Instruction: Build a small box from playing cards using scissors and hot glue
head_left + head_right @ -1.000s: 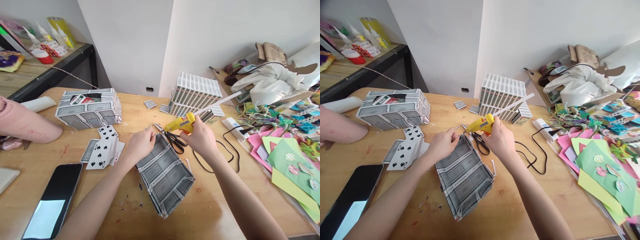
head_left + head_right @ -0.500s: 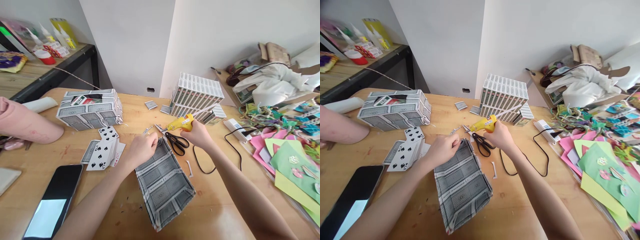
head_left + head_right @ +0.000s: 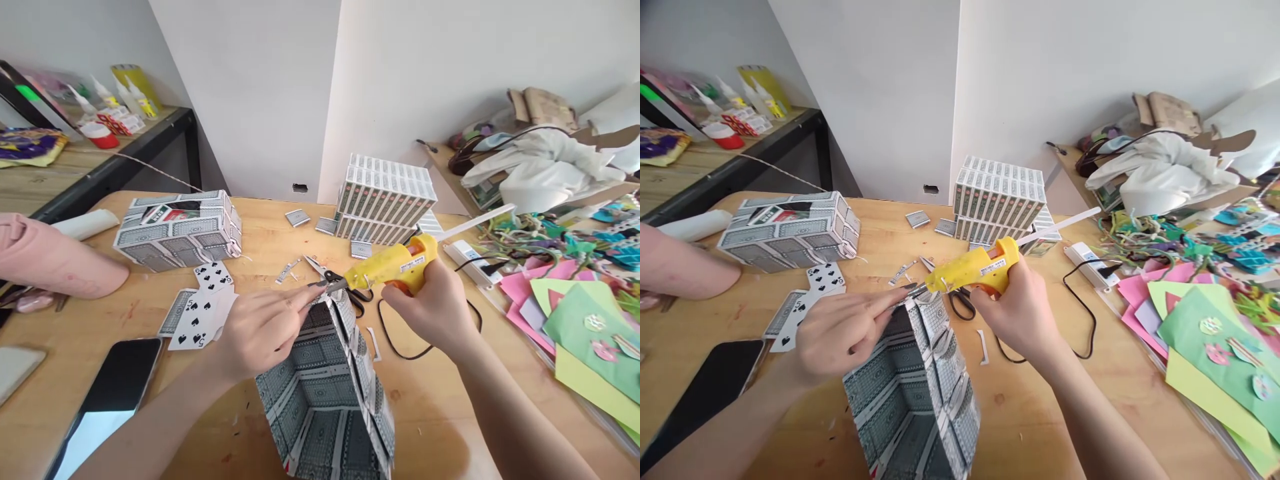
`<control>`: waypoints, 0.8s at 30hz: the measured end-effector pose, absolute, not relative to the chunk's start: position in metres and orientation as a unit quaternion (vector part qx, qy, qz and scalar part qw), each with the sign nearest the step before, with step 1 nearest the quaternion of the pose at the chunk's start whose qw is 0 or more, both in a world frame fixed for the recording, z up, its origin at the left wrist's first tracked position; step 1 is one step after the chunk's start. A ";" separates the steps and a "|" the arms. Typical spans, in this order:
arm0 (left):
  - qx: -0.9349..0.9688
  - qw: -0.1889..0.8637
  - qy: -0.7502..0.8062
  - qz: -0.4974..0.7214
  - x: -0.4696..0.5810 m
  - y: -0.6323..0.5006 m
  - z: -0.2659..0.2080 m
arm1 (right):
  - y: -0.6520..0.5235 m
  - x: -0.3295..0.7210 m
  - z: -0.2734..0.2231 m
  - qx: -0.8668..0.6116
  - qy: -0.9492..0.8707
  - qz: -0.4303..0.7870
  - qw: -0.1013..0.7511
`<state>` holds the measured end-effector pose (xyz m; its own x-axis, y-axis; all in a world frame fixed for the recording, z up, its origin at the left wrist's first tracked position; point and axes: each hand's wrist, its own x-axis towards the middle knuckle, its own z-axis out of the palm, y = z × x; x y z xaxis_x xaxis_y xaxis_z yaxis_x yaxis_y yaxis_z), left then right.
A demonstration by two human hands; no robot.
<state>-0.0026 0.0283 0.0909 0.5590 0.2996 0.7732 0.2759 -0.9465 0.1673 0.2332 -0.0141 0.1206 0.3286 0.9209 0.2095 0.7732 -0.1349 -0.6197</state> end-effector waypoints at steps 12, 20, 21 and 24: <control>0.900 -0.012 0.149 0.410 0.000 0.022 0.104 | -0.020 0.243 0.144 -0.748 -0.616 0.056 0.242; 0.901 0.000 0.146 0.409 0.001 0.021 0.103 | -0.016 0.251 0.152 -0.736 -0.652 0.016 0.182; 0.901 0.001 0.147 0.409 0.002 0.022 0.103 | -0.016 0.251 0.152 -0.734 -0.653 0.021 0.185; 0.901 0.003 0.146 0.408 0.002 0.022 0.102 | -0.014 0.249 0.151 -0.730 -0.651 0.039 0.205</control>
<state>0.0022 0.0222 0.1025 0.6252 0.2648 0.7342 0.2607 -0.9575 0.1233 0.2489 -0.0145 0.1512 0.1496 0.9661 0.2104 0.9343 -0.0685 -0.3497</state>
